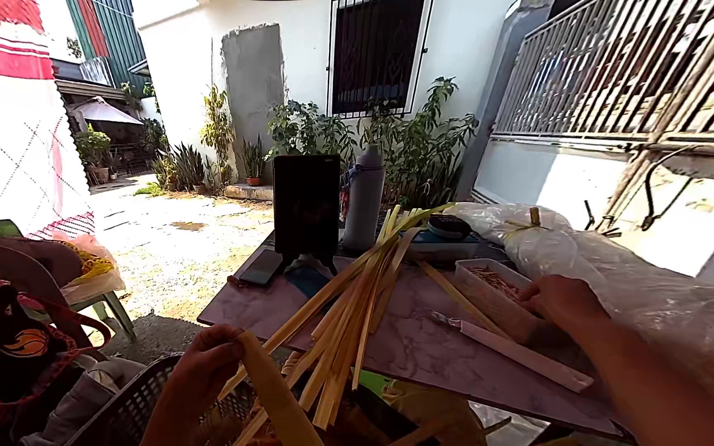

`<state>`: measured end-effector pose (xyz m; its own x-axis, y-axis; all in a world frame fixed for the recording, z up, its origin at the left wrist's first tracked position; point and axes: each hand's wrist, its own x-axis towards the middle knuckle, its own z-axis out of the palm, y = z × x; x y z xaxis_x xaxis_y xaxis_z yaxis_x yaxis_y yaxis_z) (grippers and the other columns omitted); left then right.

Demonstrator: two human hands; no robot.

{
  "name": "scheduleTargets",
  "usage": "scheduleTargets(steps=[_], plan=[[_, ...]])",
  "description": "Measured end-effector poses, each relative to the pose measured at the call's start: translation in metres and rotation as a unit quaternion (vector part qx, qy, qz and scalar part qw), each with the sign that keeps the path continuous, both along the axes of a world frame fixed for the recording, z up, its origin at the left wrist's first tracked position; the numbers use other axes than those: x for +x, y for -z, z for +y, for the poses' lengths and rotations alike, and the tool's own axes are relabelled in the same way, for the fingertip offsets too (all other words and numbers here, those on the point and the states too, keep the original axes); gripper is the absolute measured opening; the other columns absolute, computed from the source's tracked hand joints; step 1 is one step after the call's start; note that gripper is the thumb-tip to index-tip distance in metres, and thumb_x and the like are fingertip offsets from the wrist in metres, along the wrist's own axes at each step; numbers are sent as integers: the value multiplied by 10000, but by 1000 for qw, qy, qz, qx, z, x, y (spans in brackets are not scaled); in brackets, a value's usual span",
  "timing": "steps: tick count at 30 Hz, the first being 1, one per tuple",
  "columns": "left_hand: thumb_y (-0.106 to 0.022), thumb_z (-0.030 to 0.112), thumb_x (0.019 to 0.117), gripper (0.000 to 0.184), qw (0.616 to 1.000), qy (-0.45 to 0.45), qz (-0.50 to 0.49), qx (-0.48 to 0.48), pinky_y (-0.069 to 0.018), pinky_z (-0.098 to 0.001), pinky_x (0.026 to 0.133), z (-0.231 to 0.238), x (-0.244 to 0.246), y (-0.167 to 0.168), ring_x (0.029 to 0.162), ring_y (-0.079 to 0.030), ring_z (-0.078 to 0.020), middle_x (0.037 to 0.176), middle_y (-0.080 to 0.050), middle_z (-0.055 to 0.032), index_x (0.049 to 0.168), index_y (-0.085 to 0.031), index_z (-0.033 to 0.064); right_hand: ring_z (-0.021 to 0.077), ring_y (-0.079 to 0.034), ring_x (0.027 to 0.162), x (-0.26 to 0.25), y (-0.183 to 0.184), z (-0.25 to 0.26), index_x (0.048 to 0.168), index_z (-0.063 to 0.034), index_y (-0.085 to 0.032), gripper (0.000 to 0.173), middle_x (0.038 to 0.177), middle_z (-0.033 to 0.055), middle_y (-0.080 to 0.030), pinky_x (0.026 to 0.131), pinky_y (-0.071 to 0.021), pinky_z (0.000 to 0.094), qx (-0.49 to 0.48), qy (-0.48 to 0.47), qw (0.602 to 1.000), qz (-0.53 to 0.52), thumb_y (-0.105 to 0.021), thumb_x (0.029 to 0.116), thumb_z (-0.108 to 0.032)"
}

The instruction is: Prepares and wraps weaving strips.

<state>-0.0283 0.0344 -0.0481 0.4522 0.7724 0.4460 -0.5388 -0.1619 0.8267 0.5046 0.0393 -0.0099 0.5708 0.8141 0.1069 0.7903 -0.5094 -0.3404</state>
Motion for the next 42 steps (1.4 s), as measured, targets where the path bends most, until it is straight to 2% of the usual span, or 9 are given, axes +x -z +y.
scheduleTargets(steps=[5,12,18,21,24,32,35,38,42], plan=[[-812,172,771,59,999,-10,-13,-40,-422,-79,494,14,2,5,517,-517,84,642,-643,115,814,-798,211,571,-556,1203,2,5,13,1087,124,-701,175,1194,395,-624,991,-403,712,-26,-9,999,-20,-648,961,15],[-771,145,801,81,999,5,13,-49,-402,-83,494,19,10,7,518,-498,87,634,-627,123,800,-791,224,584,-549,1219,-7,7,7,1199,165,-634,256,1227,418,-600,1006,-398,701,12,-12,999,-49,-520,1037,3],[-635,57,854,204,997,-24,25,-70,-398,-94,491,25,12,1,502,-485,73,615,-614,103,794,-768,199,583,-538,1234,-11,7,4,1195,189,-615,265,1245,434,-577,1018,-399,686,54,5,998,-40,-478,1047,18],[-581,33,869,247,996,-41,22,-74,-402,-103,491,31,11,-2,498,-481,63,602,-599,94,788,-753,192,588,-529,1246,-11,8,6,1255,192,-581,291,1286,439,-550,1015,-406,684,59,14,997,-40,-451,1051,31],[-555,31,889,273,996,-49,28,-69,-401,-100,488,35,12,-3,494,-476,63,600,-591,95,788,-746,197,602,-517,1243,-13,8,3,1276,168,-593,293,1301,445,-531,1010,-404,694,74,5,997,-28,-479,1043,31],[-604,50,862,239,996,-28,38,-77,-394,-99,487,30,19,0,506,-483,72,623,-617,102,782,-760,212,626,-556,1164,-13,2,1,1178,173,-624,242,1158,444,-604,968,-409,728,87,-27,995,-30,-565,1019,0],[-606,49,855,226,995,-22,36,-88,-395,-99,484,29,22,3,504,-484,69,624,-616,97,798,-763,201,612,-548,1189,-18,-3,2,1154,127,-673,206,1190,423,-610,977,-402,725,82,-15,996,-21,-606,997,11],[-573,29,867,245,993,-34,32,-111,-398,-102,483,25,27,4,506,-492,64,629,-622,86,796,-753,180,600,-509,1207,-18,-5,3,1107,105,-706,177,1239,425,-553,980,-409,704,92,-10,996,-19,-660,966,6],[-547,15,881,250,990,-35,21,-137,-401,-108,477,18,35,3,502,-495,53,630,-619,67,793,-734,155,565,-578,1172,-17,-7,4,1114,121,-690,185,1161,383,-639,976,-423,695,96,-25,994,-37,-603,1002,4]])
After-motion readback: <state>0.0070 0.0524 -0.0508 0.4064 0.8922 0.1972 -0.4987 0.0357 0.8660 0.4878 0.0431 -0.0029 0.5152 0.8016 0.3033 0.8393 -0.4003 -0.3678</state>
